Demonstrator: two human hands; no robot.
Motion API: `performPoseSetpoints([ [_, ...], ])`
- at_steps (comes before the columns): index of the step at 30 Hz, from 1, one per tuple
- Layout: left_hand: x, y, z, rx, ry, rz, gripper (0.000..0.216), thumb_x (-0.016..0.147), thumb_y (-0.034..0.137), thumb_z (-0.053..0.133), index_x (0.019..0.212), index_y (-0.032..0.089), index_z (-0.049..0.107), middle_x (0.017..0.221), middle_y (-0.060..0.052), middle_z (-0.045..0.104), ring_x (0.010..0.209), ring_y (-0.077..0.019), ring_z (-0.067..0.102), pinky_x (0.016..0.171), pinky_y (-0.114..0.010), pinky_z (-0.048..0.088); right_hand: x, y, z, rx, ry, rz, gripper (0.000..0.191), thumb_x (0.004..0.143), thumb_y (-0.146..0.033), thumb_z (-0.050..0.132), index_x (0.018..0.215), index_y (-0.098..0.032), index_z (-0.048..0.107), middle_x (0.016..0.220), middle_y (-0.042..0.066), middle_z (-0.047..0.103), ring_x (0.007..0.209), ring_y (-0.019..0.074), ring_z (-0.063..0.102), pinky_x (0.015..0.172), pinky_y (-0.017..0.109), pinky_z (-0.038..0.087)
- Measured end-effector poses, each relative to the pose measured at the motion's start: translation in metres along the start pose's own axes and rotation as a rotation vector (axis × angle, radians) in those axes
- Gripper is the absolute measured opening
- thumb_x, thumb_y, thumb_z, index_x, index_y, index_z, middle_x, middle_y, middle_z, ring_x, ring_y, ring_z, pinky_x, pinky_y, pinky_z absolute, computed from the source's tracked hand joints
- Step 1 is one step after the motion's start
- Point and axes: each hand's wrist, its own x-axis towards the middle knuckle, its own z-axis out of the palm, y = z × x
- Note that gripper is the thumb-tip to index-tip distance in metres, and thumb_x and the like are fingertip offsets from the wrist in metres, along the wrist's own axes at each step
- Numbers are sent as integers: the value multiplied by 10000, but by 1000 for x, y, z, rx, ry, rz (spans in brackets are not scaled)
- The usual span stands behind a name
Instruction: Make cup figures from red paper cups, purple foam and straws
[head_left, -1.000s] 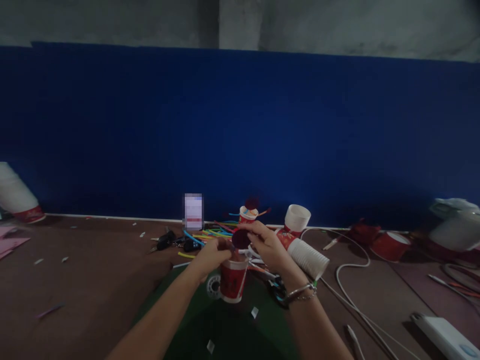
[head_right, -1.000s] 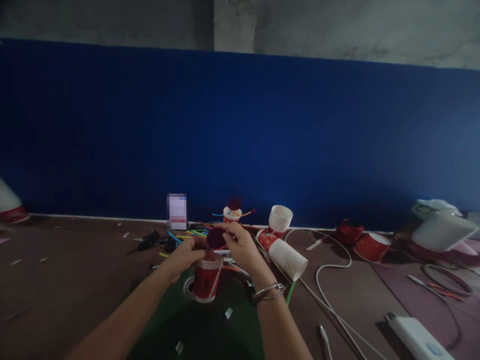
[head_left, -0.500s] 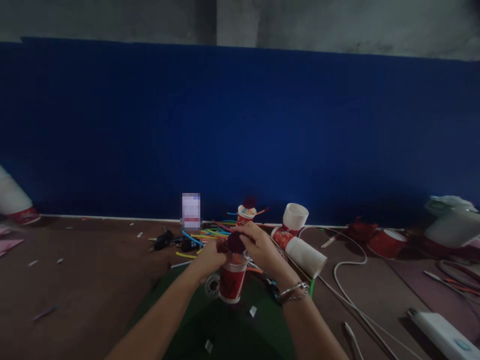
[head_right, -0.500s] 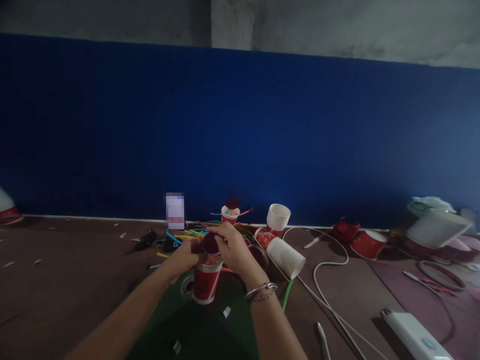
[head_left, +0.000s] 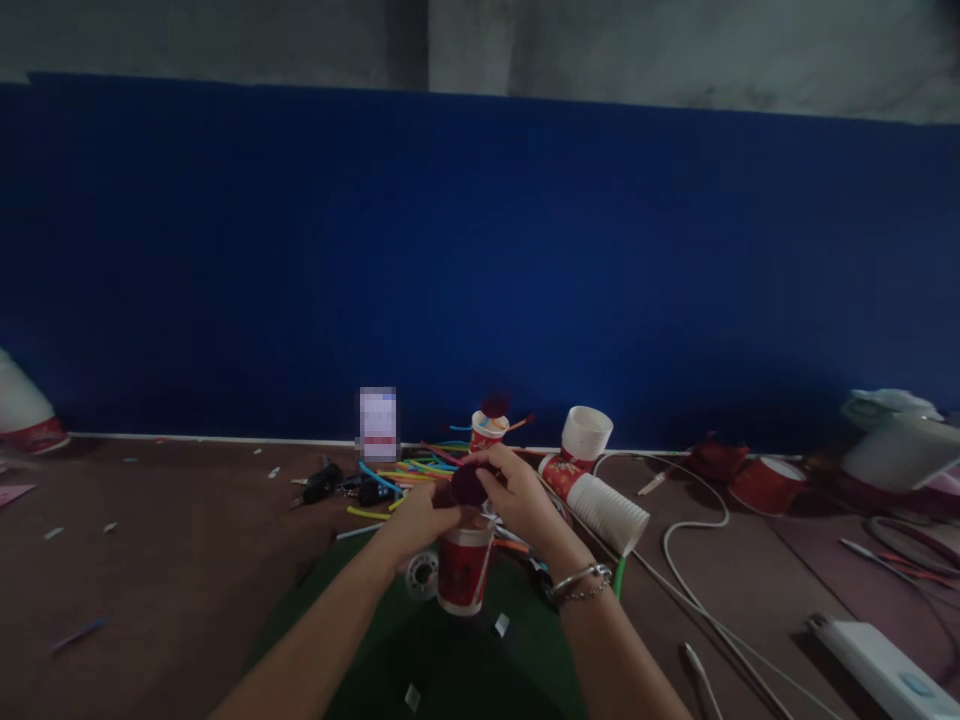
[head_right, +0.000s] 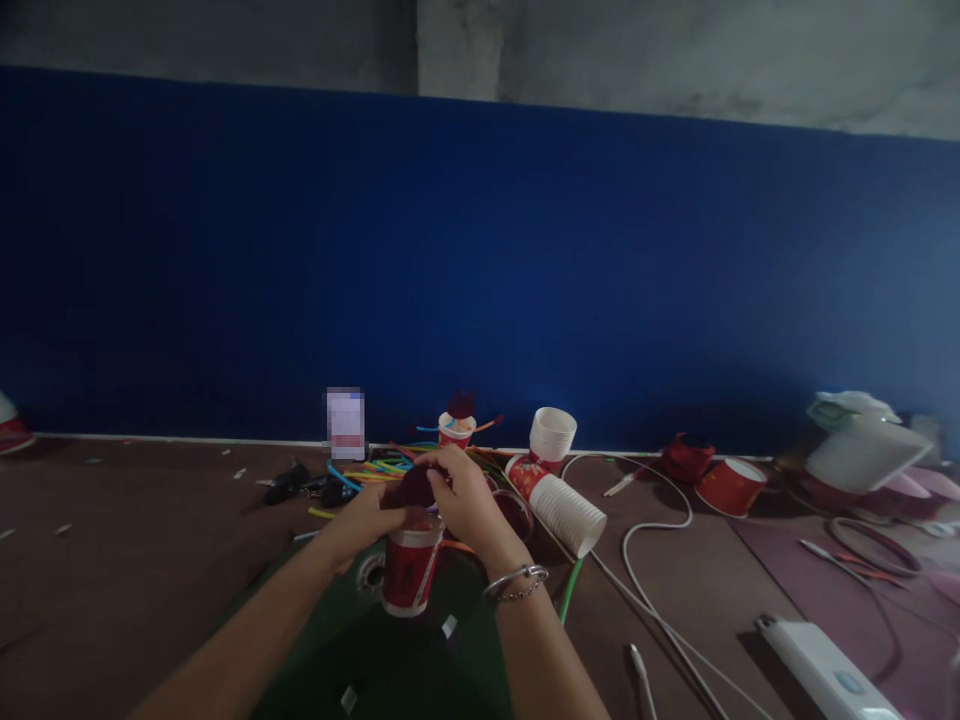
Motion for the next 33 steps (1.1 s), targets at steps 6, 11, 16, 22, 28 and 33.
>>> performPoseSetpoints([
  [6,4,-6,-2,55,60,36,296,642,310,709,866,125,653,758,-45,709,705,-190,640,686,-286,468,-1,-4,0,26,-2,12,299,791,-76,459,980,-202,652,948,45,640,889,177,581,811,313,443],
  [11,6,-10,-4,44,44,74,285,658,316,700,871,130,661,768,-35,707,707,-181,636,693,-280,465,-1,-5,0,27,-5,10,292,790,-77,471,979,-202,655,943,41,645,880,176,583,817,315,442],
  [16,6,-9,-3,56,75,87,304,630,300,712,875,122,675,779,-48,712,737,-198,637,704,-291,470,0,-5,-1,34,-6,12,292,794,-82,476,971,-211,669,931,43,646,889,180,582,794,311,448],
  [22,6,-8,0,20,85,79,395,559,304,753,898,114,681,723,-38,708,695,-210,642,689,-305,476,0,-1,0,53,-14,1,297,795,-95,486,967,-223,692,918,45,636,884,182,578,823,331,448],
  [28,5,-6,-6,117,96,102,326,628,319,713,882,116,683,784,-59,715,757,-218,639,713,-302,474,0,-2,0,63,4,-12,313,793,-101,493,992,-236,693,913,40,643,891,182,584,832,336,448],
  [33,8,-11,-6,109,89,134,356,653,360,697,903,108,688,793,-63,712,785,-224,634,729,-307,476,1,-8,1,121,-9,73,308,789,-129,503,1036,-200,672,889,40,649,839,166,593,777,309,464],
])
